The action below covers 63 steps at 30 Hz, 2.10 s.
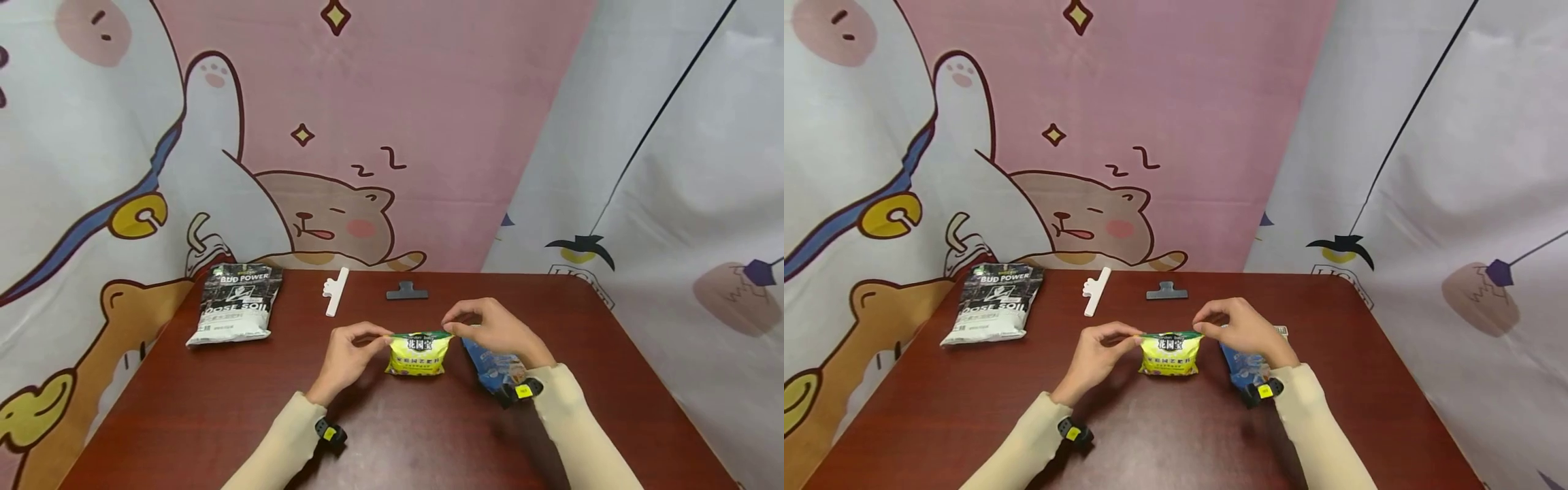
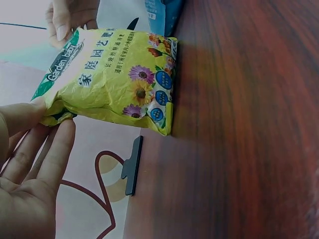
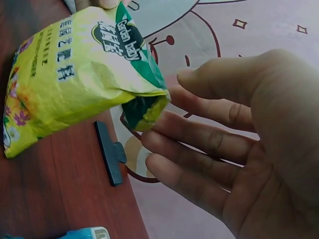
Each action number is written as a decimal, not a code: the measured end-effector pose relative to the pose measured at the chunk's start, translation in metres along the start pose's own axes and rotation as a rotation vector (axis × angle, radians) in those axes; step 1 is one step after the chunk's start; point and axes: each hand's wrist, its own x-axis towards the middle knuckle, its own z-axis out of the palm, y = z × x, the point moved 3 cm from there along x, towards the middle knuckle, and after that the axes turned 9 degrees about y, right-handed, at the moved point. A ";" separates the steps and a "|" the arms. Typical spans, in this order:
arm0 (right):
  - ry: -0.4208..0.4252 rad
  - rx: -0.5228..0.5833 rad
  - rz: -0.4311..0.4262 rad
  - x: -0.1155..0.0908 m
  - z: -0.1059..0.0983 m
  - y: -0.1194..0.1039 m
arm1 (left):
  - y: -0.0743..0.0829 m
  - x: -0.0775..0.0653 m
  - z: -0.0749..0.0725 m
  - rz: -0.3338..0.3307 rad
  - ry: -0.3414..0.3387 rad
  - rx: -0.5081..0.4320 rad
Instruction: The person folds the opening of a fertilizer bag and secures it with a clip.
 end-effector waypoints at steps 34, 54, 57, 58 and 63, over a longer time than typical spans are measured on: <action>-0.229 -0.334 -0.157 0.089 0.014 0.037 | 0.002 0.000 0.002 -0.017 -0.002 -0.031; -0.271 -0.467 -0.123 0.145 0.040 0.044 | 0.002 0.001 0.001 -0.023 -0.015 -0.012; -0.284 -0.479 -0.114 0.151 0.045 0.048 | 0.002 0.001 0.001 -0.027 -0.017 -0.009; -0.289 -0.485 -0.116 0.153 0.048 0.049 | 0.002 0.001 0.000 -0.026 -0.019 -0.010; -0.315 -0.511 -0.154 0.162 0.060 0.052 | 0.003 0.001 -0.001 -0.023 -0.017 -0.009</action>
